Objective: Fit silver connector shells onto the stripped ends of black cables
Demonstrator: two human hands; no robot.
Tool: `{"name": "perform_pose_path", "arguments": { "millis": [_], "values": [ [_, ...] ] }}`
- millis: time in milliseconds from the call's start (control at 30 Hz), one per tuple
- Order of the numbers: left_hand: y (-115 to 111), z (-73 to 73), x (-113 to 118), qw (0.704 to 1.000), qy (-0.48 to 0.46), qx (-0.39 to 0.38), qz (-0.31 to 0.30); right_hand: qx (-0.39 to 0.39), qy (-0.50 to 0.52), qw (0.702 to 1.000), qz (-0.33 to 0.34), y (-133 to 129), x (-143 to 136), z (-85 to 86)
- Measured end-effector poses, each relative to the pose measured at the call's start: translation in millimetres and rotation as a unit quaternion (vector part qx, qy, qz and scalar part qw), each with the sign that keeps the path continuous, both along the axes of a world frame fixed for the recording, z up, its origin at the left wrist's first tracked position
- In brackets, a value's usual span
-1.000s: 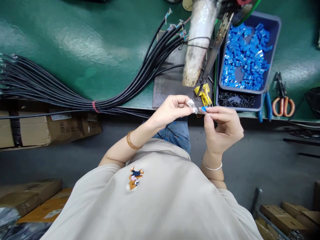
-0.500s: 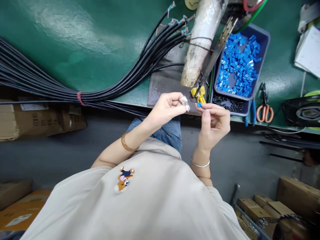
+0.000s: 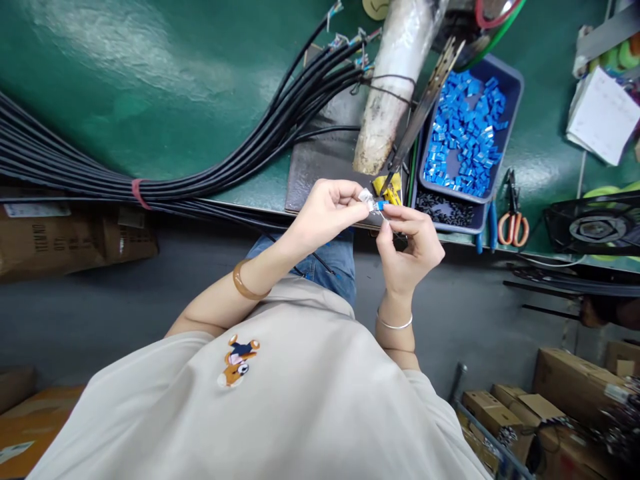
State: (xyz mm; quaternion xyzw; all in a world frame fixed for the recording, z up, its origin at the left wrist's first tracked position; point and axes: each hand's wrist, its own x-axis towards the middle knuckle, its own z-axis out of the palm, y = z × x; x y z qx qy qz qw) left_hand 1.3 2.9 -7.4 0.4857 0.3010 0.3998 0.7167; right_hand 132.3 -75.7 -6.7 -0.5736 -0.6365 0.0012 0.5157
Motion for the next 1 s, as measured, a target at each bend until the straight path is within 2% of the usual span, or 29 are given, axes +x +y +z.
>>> {"name": "perform_pose_path", "arguments": {
  "millis": [300,1000],
  "values": [
    [3.9,-3.9,5.2,0.999,0.012,0.023,0.037,0.014,-0.058,0.998,0.014,5.5,5.8,2.2],
    [7.1,-3.1,10.8,0.997,-0.019,0.029,0.068,0.003,-0.054,0.999,0.007,16.3,6.2,10.3]
  ]
}}
